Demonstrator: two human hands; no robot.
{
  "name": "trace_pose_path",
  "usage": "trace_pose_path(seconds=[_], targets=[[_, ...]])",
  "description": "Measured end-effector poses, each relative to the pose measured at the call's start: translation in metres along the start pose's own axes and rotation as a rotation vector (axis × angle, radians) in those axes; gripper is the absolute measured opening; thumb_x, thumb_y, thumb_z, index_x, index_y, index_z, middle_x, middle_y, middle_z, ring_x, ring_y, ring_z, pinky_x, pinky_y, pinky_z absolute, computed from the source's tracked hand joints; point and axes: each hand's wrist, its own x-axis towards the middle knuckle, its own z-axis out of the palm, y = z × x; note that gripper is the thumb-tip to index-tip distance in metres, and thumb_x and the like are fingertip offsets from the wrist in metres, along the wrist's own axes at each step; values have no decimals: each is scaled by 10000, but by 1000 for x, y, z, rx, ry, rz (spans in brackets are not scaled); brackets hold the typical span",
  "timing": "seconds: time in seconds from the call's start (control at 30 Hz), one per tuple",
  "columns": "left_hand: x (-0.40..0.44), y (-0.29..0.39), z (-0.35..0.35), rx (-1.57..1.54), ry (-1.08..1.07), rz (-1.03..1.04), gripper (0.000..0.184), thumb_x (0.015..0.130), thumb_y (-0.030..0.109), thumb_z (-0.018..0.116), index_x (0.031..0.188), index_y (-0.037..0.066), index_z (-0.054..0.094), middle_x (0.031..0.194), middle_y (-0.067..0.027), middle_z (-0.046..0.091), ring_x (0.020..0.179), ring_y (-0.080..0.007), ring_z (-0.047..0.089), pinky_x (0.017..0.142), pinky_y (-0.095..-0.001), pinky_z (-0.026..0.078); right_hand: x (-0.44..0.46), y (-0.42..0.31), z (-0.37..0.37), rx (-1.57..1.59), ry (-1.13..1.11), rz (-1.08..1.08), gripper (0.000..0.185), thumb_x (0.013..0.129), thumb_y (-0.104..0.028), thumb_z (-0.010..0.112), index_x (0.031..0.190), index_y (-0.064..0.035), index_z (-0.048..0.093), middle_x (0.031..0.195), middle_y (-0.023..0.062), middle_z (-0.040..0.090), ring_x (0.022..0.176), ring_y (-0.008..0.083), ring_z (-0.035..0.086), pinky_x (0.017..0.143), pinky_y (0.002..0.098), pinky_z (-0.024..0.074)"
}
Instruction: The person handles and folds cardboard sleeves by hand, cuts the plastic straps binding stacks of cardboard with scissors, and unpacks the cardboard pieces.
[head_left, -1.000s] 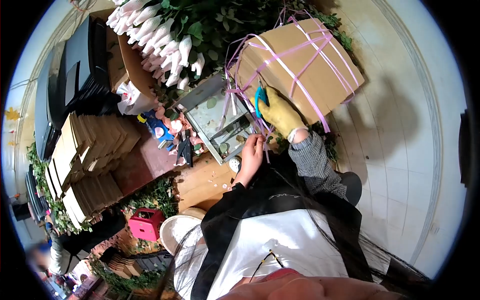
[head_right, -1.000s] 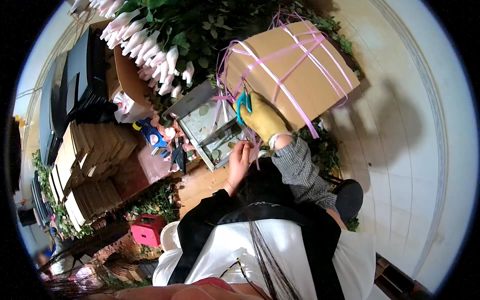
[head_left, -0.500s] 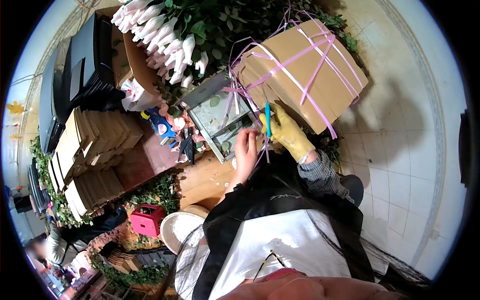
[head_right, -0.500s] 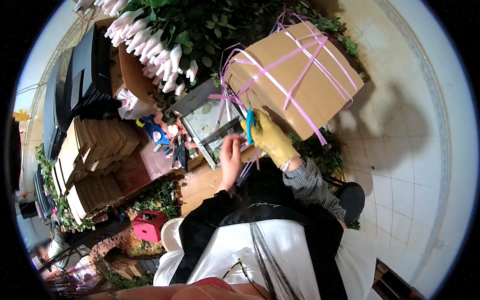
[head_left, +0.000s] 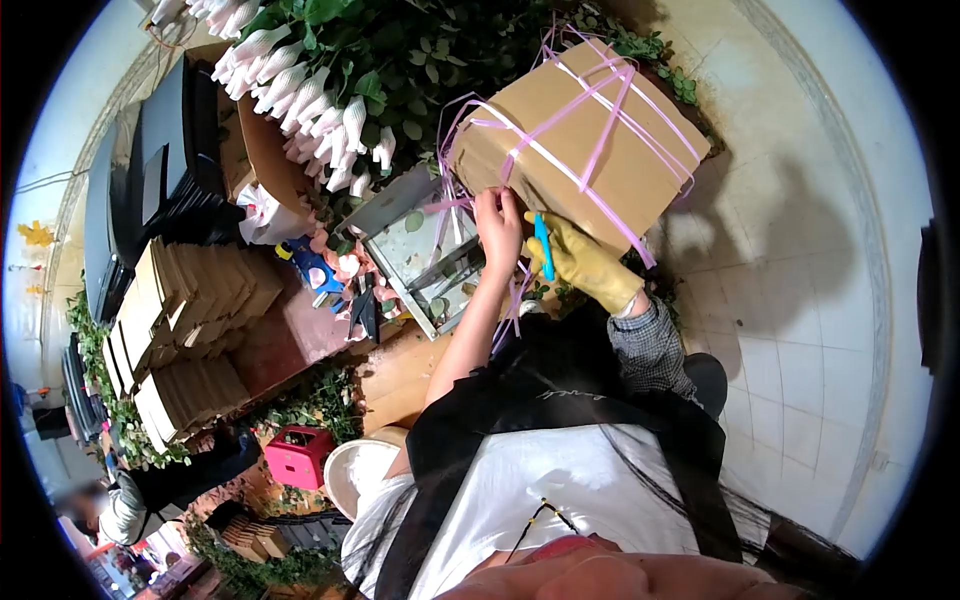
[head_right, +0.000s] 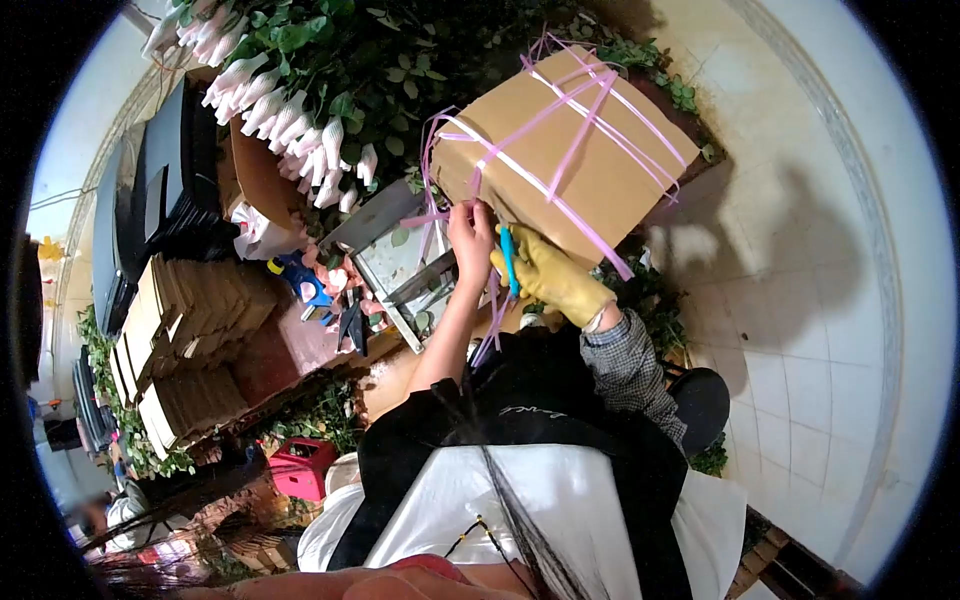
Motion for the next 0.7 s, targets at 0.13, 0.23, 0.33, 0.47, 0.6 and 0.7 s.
trace_pose_path(seconds=[0.13,0.23,0.33,0.47,0.6,0.7], targets=[[-18,17,-14,-209,-55,-120,273,1067,199,472,914,-7,564,819,-100,545,763,-201,515,729,-339,439,6,-1,-19,0,-60,-22,495,1045,-242,542,1480,-51,404,1030,63,618,875,125,622,755,263,512],[-19,29,-34,-245,-64,-173,302,1080,226,457,907,-4,551,807,-59,532,772,-157,491,722,-306,426,-1,-8,-19,-102,-162,-28,533,1006,-366,619,1388,-33,453,925,22,583,780,111,524,708,264,486],[-15,23,-39,-288,-83,-212,314,1084,247,461,909,2,555,806,-44,537,772,-138,482,720,-299,423,5,12,-14,-210,-180,-231,513,1010,-358,606,1352,-7,455,989,85,612,873,162,549,796,308,485],[-20,18,-33,-350,-129,-274,325,1092,276,455,921,18,557,811,-7,524,769,-108,462,721,-282,415,5,-3,-9,-252,-126,-161,493,1014,-351,590,1334,3,467,1032,149,632,929,203,568,829,355,487],[-22,21,-33,-472,-74,-340,327,1083,257,436,918,-2,547,831,-53,519,785,-155,486,743,-322,427,14,-13,-6,-397,-131,-202,480,1008,-351,594,1284,34,515,1008,193,646,907,231,593,846,360,492],[-34,25,-53,-287,-157,-327,271,1067,210,447,961,-16,551,847,-102,529,799,-224,514,745,-353,442,23,8,2,-164,102,-137,518,995,-326,628,1352,31,513,927,147,661,836,178,593,791,323,502]])
